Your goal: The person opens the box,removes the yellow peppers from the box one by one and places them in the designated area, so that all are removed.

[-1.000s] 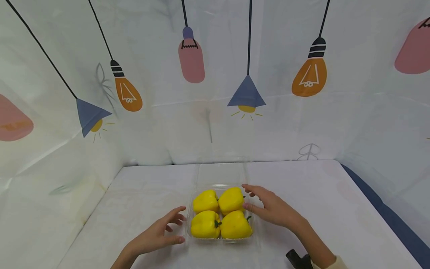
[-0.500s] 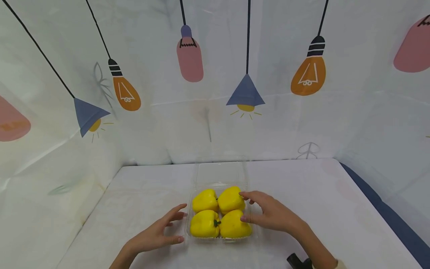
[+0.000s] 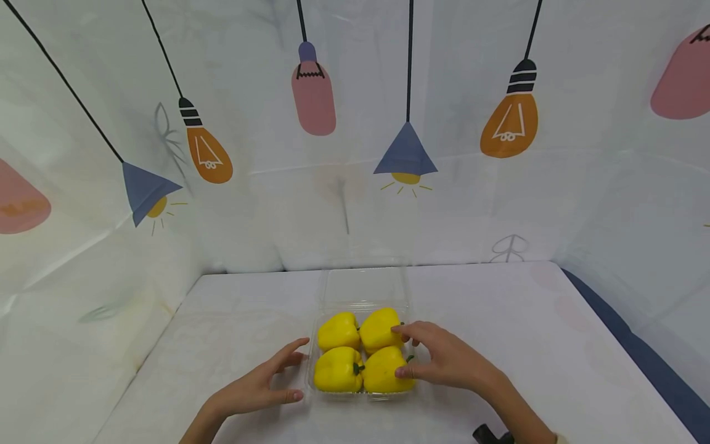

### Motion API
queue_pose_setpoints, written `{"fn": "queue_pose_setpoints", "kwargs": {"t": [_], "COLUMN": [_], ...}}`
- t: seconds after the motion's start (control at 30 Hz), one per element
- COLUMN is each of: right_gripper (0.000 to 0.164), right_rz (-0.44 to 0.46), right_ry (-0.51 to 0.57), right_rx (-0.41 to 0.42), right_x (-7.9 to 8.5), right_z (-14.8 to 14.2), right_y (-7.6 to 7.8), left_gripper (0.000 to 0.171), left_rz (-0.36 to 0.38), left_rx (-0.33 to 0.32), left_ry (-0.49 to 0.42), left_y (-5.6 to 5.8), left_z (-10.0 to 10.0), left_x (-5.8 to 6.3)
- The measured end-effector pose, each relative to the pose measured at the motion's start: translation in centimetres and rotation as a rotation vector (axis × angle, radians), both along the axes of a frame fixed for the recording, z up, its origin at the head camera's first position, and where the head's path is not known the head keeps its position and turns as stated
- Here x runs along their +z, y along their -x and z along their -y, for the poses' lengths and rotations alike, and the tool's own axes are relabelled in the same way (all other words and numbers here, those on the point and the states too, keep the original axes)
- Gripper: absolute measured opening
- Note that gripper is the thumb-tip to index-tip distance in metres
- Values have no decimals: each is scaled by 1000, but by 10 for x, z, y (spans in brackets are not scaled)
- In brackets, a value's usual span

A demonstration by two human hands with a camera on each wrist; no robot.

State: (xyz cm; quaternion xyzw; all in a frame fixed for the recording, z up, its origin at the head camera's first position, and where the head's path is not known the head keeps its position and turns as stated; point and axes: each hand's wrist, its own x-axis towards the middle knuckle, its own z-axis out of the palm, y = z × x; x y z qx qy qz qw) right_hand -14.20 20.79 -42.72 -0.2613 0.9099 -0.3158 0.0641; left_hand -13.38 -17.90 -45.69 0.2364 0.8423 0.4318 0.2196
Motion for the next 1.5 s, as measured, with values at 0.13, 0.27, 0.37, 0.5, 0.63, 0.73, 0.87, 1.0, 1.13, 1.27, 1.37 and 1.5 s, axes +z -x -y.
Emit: {"fn": "queue_pose_setpoints", "kwargs": {"t": [0.13, 0.27, 0.37, 0.5, 0.63, 0.73, 0.87, 1.0, 1.13, 1.27, 1.37, 1.5], "right_gripper": [65, 62, 59, 59, 60, 60, 61, 62, 63, 64, 63, 61], "right_rz": [-3, -16, -29, -42, -64, -72, -67, -76, -89, -103, -103, -116], "right_ry": [-7, -13, -9, -1, 5, 8, 1, -21, -25, -20, -15, -5], "right_rx": [18, 31, 51, 84, 102, 111, 117, 110, 106, 112, 118, 129], "right_x": [-1, -2, -2, -3, -7, -9, -10, -10, -10, -9, -8, -9], "right_z": [1, 2, 3, 4, 4, 5, 6, 8, 8, 9, 9, 10], "right_y": [-1, -2, -3, -3, -2, -2, -2, -2, -4, -4, -4, -2], "left_gripper": [81, 82, 82, 82, 82, 82, 82, 82, 82, 82, 82, 82], "left_rz": [0, 16, 24, 21, 19, 23, 30, 36, 42, 37, 35, 42], "left_rx": [2, 2, 5, 5, 2, 2, 6, 8, 11, 11, 11, 9], "left_ry": [16, 12, 9, 10, 5, 2, 3, 1, -5, -4, -3, -5], "left_y": [0, 0, 0, 0, 0, 0, 0, 0, 0, 1, 1, 2], "left_z": [-1, -1, -2, -1, -1, -2, -2, -2, -1, -1, 0, 0], "left_x": [2, 3, 4, 4, 3, 4, 5, 6, 5, 3, 3, 3]}}
